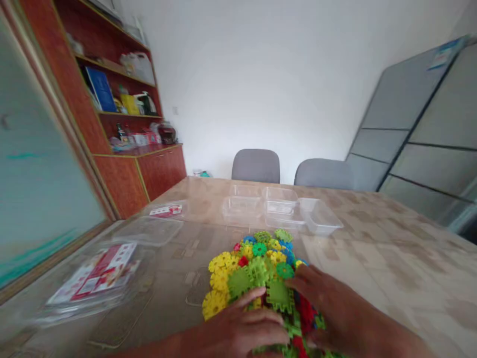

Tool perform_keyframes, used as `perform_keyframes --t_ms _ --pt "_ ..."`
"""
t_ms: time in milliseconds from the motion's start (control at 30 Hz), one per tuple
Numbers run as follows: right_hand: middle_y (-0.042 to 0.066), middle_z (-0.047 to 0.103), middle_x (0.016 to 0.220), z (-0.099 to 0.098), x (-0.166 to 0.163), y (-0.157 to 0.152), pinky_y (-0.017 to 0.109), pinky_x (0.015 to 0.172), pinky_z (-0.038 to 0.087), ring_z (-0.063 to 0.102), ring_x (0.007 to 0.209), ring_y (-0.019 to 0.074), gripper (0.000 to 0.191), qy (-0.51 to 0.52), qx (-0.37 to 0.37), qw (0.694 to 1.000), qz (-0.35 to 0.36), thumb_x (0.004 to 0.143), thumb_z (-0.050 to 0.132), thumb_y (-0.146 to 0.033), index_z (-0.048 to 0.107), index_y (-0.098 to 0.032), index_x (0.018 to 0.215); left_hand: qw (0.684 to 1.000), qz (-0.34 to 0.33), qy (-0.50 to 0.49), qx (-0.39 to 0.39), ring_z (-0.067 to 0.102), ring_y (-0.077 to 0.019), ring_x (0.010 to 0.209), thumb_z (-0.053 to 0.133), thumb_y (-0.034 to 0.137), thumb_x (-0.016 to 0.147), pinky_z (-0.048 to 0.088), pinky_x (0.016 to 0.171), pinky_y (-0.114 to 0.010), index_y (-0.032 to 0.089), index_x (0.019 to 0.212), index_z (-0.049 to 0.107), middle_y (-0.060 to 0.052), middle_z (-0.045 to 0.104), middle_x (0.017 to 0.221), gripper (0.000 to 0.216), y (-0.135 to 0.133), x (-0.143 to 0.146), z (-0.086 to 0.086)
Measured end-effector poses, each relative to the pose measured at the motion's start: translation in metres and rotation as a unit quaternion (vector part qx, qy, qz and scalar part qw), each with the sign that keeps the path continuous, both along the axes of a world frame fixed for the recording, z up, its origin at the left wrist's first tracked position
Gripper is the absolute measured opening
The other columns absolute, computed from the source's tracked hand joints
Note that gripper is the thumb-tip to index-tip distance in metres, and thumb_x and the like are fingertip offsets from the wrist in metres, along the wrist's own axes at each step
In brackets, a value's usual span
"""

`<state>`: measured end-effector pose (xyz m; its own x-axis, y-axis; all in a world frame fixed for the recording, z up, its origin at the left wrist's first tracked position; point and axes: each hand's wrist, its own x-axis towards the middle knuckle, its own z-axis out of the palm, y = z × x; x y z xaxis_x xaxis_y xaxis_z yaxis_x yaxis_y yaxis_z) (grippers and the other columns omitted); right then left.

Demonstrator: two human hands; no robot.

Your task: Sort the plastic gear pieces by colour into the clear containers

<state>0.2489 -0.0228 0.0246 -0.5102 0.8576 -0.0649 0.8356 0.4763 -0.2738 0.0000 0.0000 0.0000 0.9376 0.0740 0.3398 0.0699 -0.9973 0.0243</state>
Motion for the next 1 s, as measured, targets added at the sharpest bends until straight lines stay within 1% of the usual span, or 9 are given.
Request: perform_keyframes --t_ms 100,233,400,500,600,700,833,933,1000 --pt "0.010 0.062 0.107 -0.006 -0.008 0.021 0.044 0.085 0.051 0.059 0.100 0.0297 0.042 0.031 0.053 0.998 -0.009 0.067 0.074 -0.007 0.064 -0.018 0.106 0.996 0.077 -0.028 -0.036 0.058 -0.0156 0.109 0.050 0.031 0.099 0.015 0.119 -0.040 0.019 0.107 0.059 -0.002 0.067 0.112 0.016 -0.005 -0.002 0.007" --pt "0.006 0.064 0.098 -0.004 -0.003 0.032 0.036 0.080 0.051 0.062 0.089 0.0221 0.019 0.086 0.075 0.993 -0.022 0.085 0.060 -0.010 0.064 -0.021 0.100 0.981 0.138 -0.112 -0.084 0.058 -0.0187 0.107 0.052 0.017 0.095 0.035 0.109 -0.039 0.020 0.113 0.058 -0.005 0.064 0.114 0.020 0.004 -0.007 -0.001" --pt "0.004 0.066 0.091 0.016 0.009 0.027 0.032 0.074 0.048 0.063 0.080 0.0179 0.011 0.140 0.056 0.988 -0.010 0.094 0.055 -0.021 0.065 -0.023 0.099 0.951 0.196 -0.176 -0.164 0.052 -0.0190 0.114 0.046 0.008 0.092 0.043 0.097 -0.033 0.023 0.116 0.056 -0.006 0.057 0.123 0.030 0.023 -0.014 -0.016" --pt "0.003 0.066 0.084 0.027 0.011 0.022 0.028 0.066 0.046 0.061 0.073 0.0155 0.014 0.158 0.018 0.987 0.017 0.096 0.052 -0.024 0.066 -0.022 0.094 0.943 0.172 -0.200 -0.201 0.056 -0.0172 0.105 0.044 0.009 0.093 0.045 0.089 -0.030 0.021 0.107 0.057 -0.006 0.060 0.111 0.024 0.025 -0.017 -0.009" --pt "0.001 0.065 0.080 0.030 0.010 0.016 0.026 0.063 0.044 0.060 0.070 0.0139 0.012 0.161 -0.013 0.986 0.035 0.094 0.054 -0.021 0.065 -0.021 0.089 0.960 0.116 -0.152 -0.204 0.056 -0.0194 0.099 0.053 0.018 0.091 0.044 0.088 -0.033 0.020 0.102 0.059 -0.006 0.060 0.106 0.012 0.020 -0.019 0.005" --pt "0.000 0.064 0.075 0.024 0.011 0.009 0.025 0.061 0.042 0.057 0.067 0.0128 0.017 0.162 -0.010 0.986 0.027 0.095 0.052 -0.021 0.063 -0.020 0.082 0.977 0.074 -0.096 -0.175 0.054 -0.0224 0.098 0.064 0.037 0.087 0.042 0.092 -0.038 0.020 0.104 0.060 -0.007 0.061 0.111 0.024 0.017 -0.019 0.013" --pt "0.000 0.063 0.074 0.000 0.012 0.004 0.024 0.060 0.042 0.056 0.065 0.0121 0.023 0.184 0.006 0.983 -0.011 0.097 0.049 -0.026 0.059 -0.020 0.078 0.989 0.064 -0.058 -0.124 0.055 -0.0229 0.096 0.065 0.054 0.083 0.039 0.097 -0.041 0.020 0.104 0.060 -0.006 0.063 0.109 0.040 0.017 -0.017 0.007" --pt "0.000 0.063 0.074 -0.016 0.011 0.005 0.024 0.060 0.041 0.056 0.065 0.0128 0.026 0.175 0.020 0.984 -0.020 0.097 0.049 -0.030 0.057 -0.020 0.075 0.991 0.073 -0.064 -0.097 0.056 -0.0228 0.095 0.059 0.052 0.089 0.039 0.098 -0.041 0.018 0.104 0.060 -0.007 0.064 0.107 0.037 0.019 -0.014 -0.002" --pt "0.000 0.062 0.072 -0.019 0.011 0.005 0.025 0.059 0.041 0.056 0.064 0.0134 0.027 0.171 0.038 0.984 -0.034 0.097 0.049 -0.031 0.057 -0.020 0.074 0.988 0.087 -0.081 -0.099 0.055 -0.0228 0.094 0.053 0.048 0.094 0.041 0.095 -0.039 0.018 0.105 0.060 -0.009 0.064 0.106 0.032 0.020 -0.013 -0.006"
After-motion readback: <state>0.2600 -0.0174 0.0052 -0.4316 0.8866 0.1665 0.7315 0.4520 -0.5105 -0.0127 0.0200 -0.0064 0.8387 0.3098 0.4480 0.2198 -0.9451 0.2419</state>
